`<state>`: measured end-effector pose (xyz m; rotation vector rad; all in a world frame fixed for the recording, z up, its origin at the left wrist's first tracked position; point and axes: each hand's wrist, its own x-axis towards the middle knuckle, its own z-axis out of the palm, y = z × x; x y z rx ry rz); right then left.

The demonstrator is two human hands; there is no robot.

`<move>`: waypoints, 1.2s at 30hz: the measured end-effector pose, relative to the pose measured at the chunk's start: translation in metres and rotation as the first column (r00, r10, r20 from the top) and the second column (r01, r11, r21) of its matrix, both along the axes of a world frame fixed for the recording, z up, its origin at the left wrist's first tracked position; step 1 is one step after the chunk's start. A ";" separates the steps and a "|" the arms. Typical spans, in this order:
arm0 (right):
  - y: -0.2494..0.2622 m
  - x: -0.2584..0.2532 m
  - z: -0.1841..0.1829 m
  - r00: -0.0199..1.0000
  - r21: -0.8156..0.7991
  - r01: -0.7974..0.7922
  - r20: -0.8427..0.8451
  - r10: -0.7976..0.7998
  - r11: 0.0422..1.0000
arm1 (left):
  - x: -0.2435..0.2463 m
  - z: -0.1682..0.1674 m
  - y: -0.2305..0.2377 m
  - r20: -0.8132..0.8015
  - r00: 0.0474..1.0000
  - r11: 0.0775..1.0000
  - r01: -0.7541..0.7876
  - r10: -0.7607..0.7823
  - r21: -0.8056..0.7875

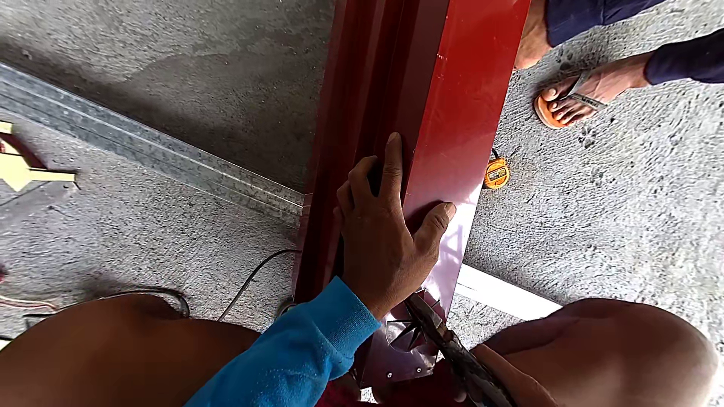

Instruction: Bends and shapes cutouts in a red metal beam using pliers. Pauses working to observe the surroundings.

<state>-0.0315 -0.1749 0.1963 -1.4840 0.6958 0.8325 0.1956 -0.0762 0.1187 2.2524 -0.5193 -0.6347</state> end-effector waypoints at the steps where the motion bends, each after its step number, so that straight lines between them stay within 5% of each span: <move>1: 0.000 0.000 0.000 1.000 0.010 0.002 0.008 -0.002 1.000 | 0.000 0.000 0.000 -0.001 1.000 1.000 -0.001 0.001 0.003; 24: 0.003 -0.003 -0.005 0.999 -0.166 -0.034 -0.002 0.034 0.986 | -0.001 -0.002 -0.001 0.004 1.000 1.000 -0.008 0.008 -0.001; 36: -0.015 0.023 0.032 0.973 -0.148 -0.118 -0.216 0.084 0.982 | -0.006 -0.004 -0.008 0.029 1.000 1.000 0.000 0.000 0.003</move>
